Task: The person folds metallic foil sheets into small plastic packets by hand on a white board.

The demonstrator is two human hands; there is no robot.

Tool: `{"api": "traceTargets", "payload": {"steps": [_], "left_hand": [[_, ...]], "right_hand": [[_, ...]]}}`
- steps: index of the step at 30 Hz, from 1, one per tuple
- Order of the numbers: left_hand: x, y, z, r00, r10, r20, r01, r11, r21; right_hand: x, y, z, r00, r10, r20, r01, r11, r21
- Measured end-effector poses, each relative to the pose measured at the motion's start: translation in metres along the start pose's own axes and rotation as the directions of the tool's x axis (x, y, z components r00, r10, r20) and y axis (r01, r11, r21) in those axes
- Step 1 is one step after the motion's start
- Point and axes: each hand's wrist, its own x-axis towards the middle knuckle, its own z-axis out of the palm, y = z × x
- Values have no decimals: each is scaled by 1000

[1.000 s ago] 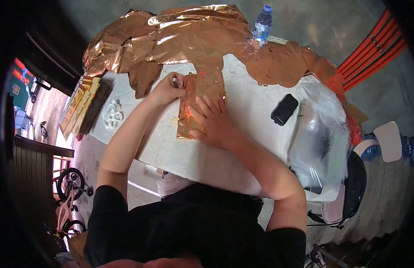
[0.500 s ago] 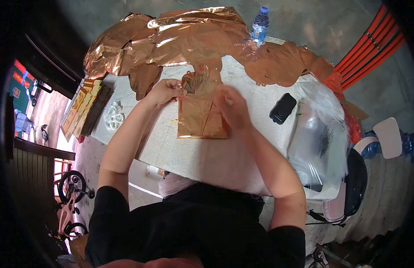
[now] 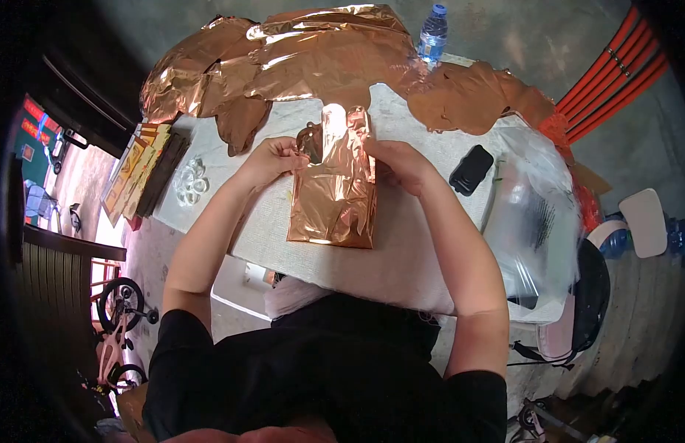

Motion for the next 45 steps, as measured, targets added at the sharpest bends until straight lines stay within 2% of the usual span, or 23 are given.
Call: {"api": "traceTargets", "payload": {"steps": [2, 4, 5, 6, 8, 9, 11, 12, 14, 18, 19, 22, 27, 31, 33, 35, 37, 39, 42, 45], "left_hand": [[0, 0, 2, 999, -31, 8, 32, 999, -37], [-2, 3, 3, 999, -35, 30, 36, 999, -36], [-3, 6, 3, 998, -36, 53, 38, 999, -34], [-5, 9, 4, 998, -34, 53, 35, 999, -33], [-11, 15, 3, 986, -163, 32, 166, 945, -284], [-14, 18, 2, 987, -161, 27, 162, 946, -282], [-22, 20, -2, 970, -235, 54, 237, 887, -395], [-26, 20, -2, 970, -236, 51, 237, 887, -395], [-33, 17, -1, 970, -178, 166, 229, 894, -385], [-33, 18, 5, 971, -190, 143, 228, 912, -341], [-32, 18, 6, 972, -189, 142, 227, 912, -342], [-28, 17, 9, 980, -189, 65, 200, 932, -304], [-21, 8, 14, 982, -167, -93, 157, 982, -107], [-16, 2, 21, 982, -128, -139, 122, 991, -57], [-17, 2, 24, 985, 8, -174, 7, 996, 83], [-19, 4, 28, 976, 40, -214, -19, 995, 96], [-18, 2, 33, 965, 74, -253, -47, 993, 110], [-15, -3, 39, 889, 333, -315, -346, 938, 14], [-19, -3, 39, 934, 264, -241, -257, 964, 59], [-13, -14, 36, 932, 258, -255, -259, 965, 29]], "right_hand": [[4, 6, -7, 998, -14, 60, 15, 1000, -18], [7, 14, -5, 987, -152, 43, 157, 913, -376], [8, 17, -5, 988, -156, -4, 141, 900, -412], [7, 18, -5, 987, -158, -3, 143, 900, -413], [5, 20, -5, 974, -225, -24, 201, 908, -368], [4, 20, -4, 973, -228, -20, 205, 907, -369], [1, 20, -4, 972, -235, -19, 216, 920, -326], [1, 20, -5, 972, -234, -16, 217, 920, -326], [1, 21, -6, 969, -248, 15, 242, 926, -289], [-4, 17, -2, 969, -239, 57, 245, 929, -279], [-4, 18, -2, 970, -241, 24, 238, 931, -278], [-5, 17, 0, 972, -237, -6, 225, 931, -289], [2, 27, -5, 959, -284, -20, 265, 915, -305], [3, 27, -6, 964, -265, -11, 244, 905, -348], [3, 27, -6, 968, -249, -6, 228, 896, -382], [4, 28, -6, 965, -260, 32, 253, 898, -359], [2, 27, -2, 961, -277, 1, 257, 889, -378], [0, 26, -1, 955, -295, -30, 260, 881, -396], [1, 27, -3, 959, -282, -18, 255, 892, -374], [7, 32, -7, 958, -288, -15, 257, 877, -406]]}}
